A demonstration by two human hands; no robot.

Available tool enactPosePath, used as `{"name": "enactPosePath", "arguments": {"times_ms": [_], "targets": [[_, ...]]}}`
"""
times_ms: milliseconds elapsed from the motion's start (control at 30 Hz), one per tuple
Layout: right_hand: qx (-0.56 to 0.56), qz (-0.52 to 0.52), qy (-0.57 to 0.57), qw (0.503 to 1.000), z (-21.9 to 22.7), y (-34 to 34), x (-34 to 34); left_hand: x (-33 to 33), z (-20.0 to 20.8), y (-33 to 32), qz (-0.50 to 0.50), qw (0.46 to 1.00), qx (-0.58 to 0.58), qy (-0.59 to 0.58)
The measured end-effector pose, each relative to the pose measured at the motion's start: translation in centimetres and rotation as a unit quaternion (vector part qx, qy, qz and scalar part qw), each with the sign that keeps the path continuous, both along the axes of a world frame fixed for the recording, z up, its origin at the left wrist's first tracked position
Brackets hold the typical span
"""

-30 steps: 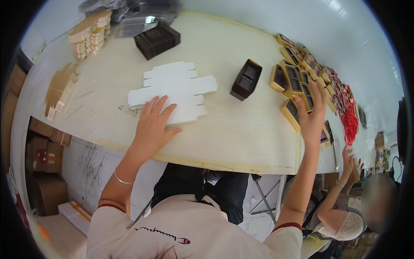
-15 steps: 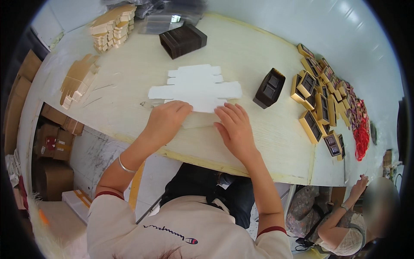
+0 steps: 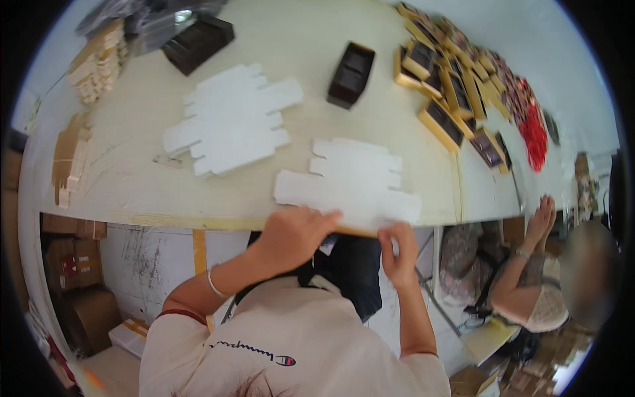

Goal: The person folds white cardboard blanks into rectangular boxes, inserts black plastic trays into the boxes, and places the completed units on the table. The process repeats with multiple units throughout the clip.

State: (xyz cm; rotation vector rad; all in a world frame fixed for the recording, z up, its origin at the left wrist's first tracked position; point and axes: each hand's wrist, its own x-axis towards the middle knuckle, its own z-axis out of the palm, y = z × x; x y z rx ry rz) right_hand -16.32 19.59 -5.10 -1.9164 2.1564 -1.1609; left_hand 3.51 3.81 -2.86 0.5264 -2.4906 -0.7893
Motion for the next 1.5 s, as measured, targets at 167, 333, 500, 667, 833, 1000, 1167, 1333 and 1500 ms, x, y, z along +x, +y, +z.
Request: {"name": "enactPosePath", "arguments": {"times_ms": [167, 333, 500, 667, 833, 1000, 1167, 1333, 1500], "targets": [[-0.008, -0.057, 0.056, 0.997, 1.0, -3.0, 1.2, -1.9, -0.2, -0.1, 0.045, 0.984, -0.170, 0.018], [-0.004, 0.043, 0.148, 0.988, 0.7, -1.7, 0.8, -0.9, -0.9, 0.5, -0.052, 0.991, -0.126, 0.004], [0.062, 0.047, 0.107, 0.991, 2.2, -2.5, 1.5, -1.7, -0.7, -1.1, -0.064, 0.995, -0.077, 0.004], [0.153, 0.017, -0.020, 0.988, 3.6, -4.9, 0.2, -4.2, -0.1, -3.6, -0.094, 0.990, -0.057, -0.091], [0.150, -0.043, -0.278, 0.948, 3.6, -4.7, 0.7, -3.0, 2.5, -1.3, -0.005, 0.996, -0.066, -0.063], [0.065, 0.083, -0.564, 0.819, 2.2, -4.2, 5.0, -3.1, 1.7, -1.7, 0.010, 0.989, 0.084, -0.120], [0.021, 0.074, -0.071, 0.994, 3.9, -0.5, 1.1, -3.1, 1.8, -5.0, -0.045, 0.992, 0.024, -0.117], [0.037, 0.102, 0.200, 0.974, 0.7, 0.3, -0.7, -5.1, 2.2, -7.0, -0.114, 0.980, 0.083, -0.138], [0.099, 0.075, -0.004, 0.992, 3.0, -3.7, 0.0, -5.7, 1.3, -8.3, -0.150, 0.980, 0.037, -0.123]]}}
